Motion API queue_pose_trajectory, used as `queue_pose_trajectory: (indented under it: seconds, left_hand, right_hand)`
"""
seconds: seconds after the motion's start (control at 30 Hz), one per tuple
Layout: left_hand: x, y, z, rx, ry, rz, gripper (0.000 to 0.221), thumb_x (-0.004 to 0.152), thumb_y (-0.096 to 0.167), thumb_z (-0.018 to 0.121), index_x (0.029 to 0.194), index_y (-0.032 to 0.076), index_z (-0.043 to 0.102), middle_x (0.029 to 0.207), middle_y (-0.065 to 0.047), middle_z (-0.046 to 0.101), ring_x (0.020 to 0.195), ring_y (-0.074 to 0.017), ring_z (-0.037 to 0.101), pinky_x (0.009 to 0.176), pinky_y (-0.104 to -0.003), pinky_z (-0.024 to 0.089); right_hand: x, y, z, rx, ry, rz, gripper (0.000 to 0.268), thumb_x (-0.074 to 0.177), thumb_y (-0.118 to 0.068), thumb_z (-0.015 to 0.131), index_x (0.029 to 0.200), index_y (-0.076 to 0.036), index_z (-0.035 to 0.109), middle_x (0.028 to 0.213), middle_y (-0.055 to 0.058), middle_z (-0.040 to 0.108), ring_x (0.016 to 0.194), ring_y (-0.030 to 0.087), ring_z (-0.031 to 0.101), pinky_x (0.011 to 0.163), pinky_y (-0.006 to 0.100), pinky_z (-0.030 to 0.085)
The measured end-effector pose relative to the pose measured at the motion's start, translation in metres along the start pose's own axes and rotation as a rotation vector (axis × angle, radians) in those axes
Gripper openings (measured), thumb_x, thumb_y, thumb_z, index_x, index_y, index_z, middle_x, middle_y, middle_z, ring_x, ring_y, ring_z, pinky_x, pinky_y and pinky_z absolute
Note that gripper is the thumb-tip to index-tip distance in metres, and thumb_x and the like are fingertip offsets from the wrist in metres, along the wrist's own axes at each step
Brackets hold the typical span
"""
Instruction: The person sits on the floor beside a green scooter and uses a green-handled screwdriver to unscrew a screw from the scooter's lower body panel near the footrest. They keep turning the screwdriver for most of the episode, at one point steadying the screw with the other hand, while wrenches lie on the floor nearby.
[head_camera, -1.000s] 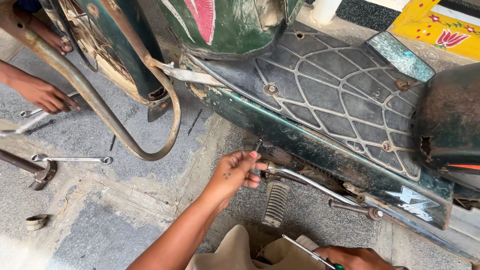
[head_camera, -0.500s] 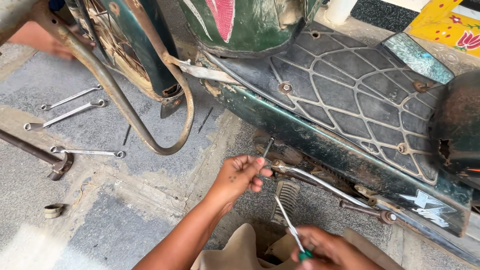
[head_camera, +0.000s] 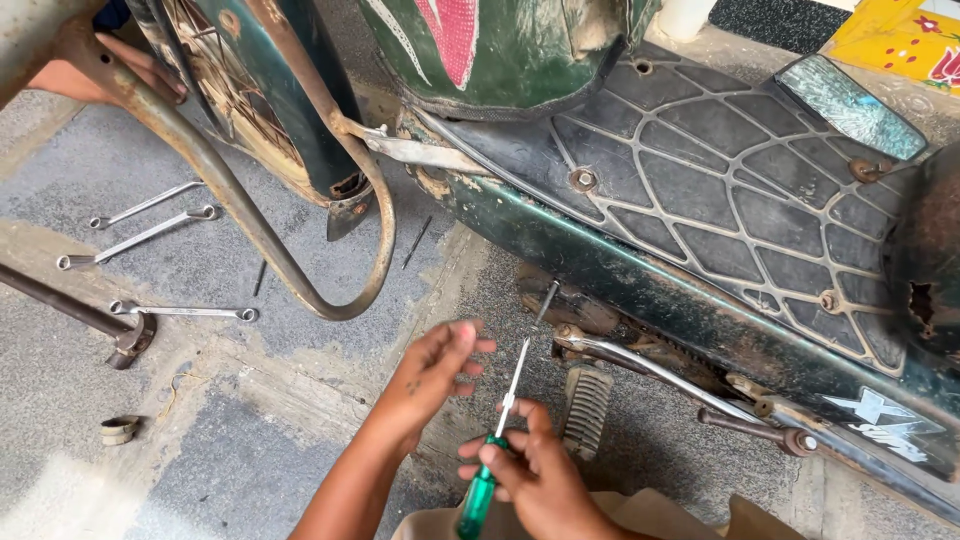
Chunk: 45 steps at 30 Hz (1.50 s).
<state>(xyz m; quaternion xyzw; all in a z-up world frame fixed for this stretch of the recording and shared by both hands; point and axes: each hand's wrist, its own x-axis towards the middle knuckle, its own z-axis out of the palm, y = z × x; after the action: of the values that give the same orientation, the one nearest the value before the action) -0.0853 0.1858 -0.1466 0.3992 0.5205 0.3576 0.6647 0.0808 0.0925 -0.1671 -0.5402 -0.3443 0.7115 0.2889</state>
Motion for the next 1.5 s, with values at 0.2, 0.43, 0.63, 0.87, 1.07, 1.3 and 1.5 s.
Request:
queue_pose_trajectory:
  seconds: [0.2,0.43,0.63,0.87,1.07,1.3,1.5]
  left_hand:
    - [-0.022,-0.011,-0.017,0.050,-0.175,-0.104,0.060,0.095,0.047,0.053,0.143,0.012,0.055,0.131,-0.006,0.070,0.110,-0.0180,0.064,0.086,-0.036,0.056]
    - [-0.023,-0.004,-0.026,0.078,-0.163,-0.097,0.057,0.096,0.045,0.054,0.143,0.013,0.055,0.132,-0.005,0.070,0.111,-0.0176,0.064,0.088,-0.036,0.056]
    - [-0.021,-0.004,-0.031,0.082,-0.136,-0.102,0.056,0.096,0.044,0.054,0.143,0.013,0.055,0.132,-0.005,0.069,0.112,-0.0173,0.064,0.088,-0.035,0.057]
    - [-0.019,-0.009,-0.028,0.073,-0.151,-0.091,0.055,0.096,0.043,0.055,0.142,0.012,0.056,0.132,-0.005,0.070,0.111,-0.0176,0.064,0.087,-0.035,0.056]
    - [-0.016,-0.013,-0.020,0.055,-0.172,-0.094,0.055,0.095,0.041,0.056,0.142,0.010,0.056,0.134,-0.007,0.069,0.113,-0.0199,0.064,0.086,-0.037,0.058]
    - [-0.012,-0.018,-0.007,0.039,-0.168,-0.137,0.056,0.094,0.040,0.055,0.141,0.009,0.057,0.133,-0.010,0.068,0.115,-0.0218,0.063,0.088,-0.040,0.062]
    - [-0.015,-0.017,-0.002,0.056,-0.126,-0.161,0.057,0.094,0.041,0.054,0.141,0.008,0.057,0.133,-0.009,0.068,0.116,-0.0216,0.063,0.088,-0.040,0.063]
  right_hand:
    - [0.001,-0.001,0.010,0.016,0.076,0.026,0.055,0.097,-0.013,0.057,0.145,-0.018,0.031,0.113,0.012,0.078,0.095,0.021,0.079,0.069,0.029,0.059]
    - [0.005,-0.012,0.014,0.056,0.056,0.014,0.055,0.095,-0.013,0.056,0.144,-0.016,0.031,0.109,0.016,0.075,0.094,0.025,0.079,0.073,0.035,0.067]
    - [0.009,-0.012,0.015,0.048,0.059,0.016,0.054,0.096,-0.014,0.057,0.143,-0.012,0.031,0.109,0.019,0.075,0.094,0.026,0.079,0.072,0.037,0.065]
    - [0.009,-0.013,0.012,0.106,0.061,-0.034,0.053,0.096,-0.013,0.056,0.143,-0.014,0.031,0.107,0.018,0.074,0.093,0.027,0.078,0.075,0.039,0.066]
    - [0.002,-0.028,0.006,0.217,0.112,-0.051,0.049,0.095,-0.013,0.057,0.140,-0.014,0.037,0.106,0.017,0.075,0.092,0.028,0.079,0.076,0.039,0.066]
    - [-0.006,-0.019,-0.006,0.146,0.064,-0.061,0.047,0.098,-0.015,0.058,0.140,-0.012,0.038,0.105,0.015,0.075,0.088,0.026,0.078,0.072,0.034,0.062]
    - [-0.008,-0.029,-0.007,0.159,0.006,-0.078,0.049,0.099,-0.015,0.058,0.141,-0.010,0.033,0.105,0.015,0.074,0.090,0.024,0.078,0.073,0.034,0.064]
